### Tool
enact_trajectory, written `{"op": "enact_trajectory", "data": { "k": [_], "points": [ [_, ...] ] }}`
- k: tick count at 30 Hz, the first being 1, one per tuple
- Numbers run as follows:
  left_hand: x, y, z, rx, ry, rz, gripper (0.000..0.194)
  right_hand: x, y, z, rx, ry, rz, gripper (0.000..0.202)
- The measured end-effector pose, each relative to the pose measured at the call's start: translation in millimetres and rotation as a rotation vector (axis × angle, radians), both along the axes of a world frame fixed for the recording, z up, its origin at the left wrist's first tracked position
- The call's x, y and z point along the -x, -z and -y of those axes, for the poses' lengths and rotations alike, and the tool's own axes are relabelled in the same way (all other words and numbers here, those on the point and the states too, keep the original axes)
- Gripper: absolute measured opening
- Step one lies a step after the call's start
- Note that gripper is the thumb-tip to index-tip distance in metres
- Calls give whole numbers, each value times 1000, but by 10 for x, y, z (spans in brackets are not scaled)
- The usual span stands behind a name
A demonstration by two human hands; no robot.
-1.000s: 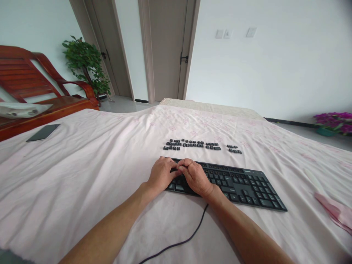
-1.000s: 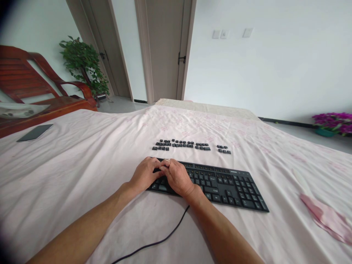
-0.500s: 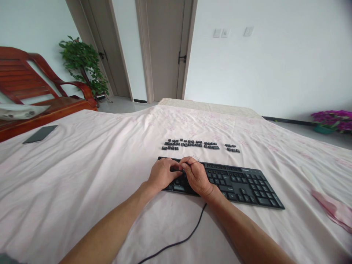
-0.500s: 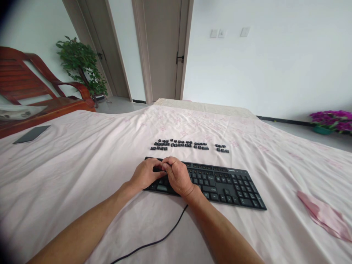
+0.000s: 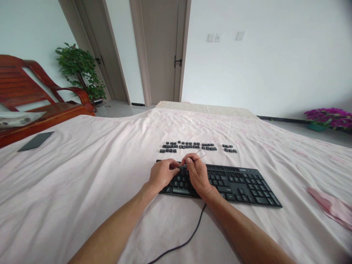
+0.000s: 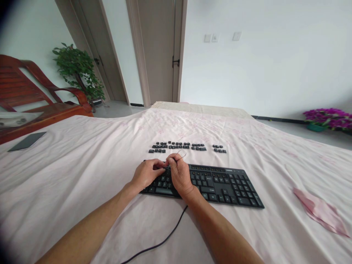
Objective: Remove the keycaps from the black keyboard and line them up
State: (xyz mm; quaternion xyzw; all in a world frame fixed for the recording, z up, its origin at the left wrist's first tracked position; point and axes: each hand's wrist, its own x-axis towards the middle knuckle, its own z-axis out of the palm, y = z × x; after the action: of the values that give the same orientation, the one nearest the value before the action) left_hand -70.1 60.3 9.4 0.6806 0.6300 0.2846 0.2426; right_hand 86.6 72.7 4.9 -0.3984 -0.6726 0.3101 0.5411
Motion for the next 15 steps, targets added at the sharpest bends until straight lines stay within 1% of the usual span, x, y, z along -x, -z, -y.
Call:
{"op": "enact_trajectory", "data": {
  "k": [2, 4, 8, 11, 15],
  "points": [
    [-21, -8, 9, -26, -5, -31, 13, 1, -6, 6, -12, 35, -46, 18],
    [-45, -20, 21, -103, 17, -100, 12, 2, -14, 12, -10, 76, -105, 19],
    [-92, -39, 34, -281, 98, -329, 12, -12, -45, 7, 1, 127, -221, 20],
    [-90, -47, 9, -314, 160, -466, 16, -51, -98, -10, 13, 138, -274, 22],
    [-42, -79, -57, -312, 286, -565, 18, -129, -193, -31, 38, 147, -282, 23]
  ]
}}
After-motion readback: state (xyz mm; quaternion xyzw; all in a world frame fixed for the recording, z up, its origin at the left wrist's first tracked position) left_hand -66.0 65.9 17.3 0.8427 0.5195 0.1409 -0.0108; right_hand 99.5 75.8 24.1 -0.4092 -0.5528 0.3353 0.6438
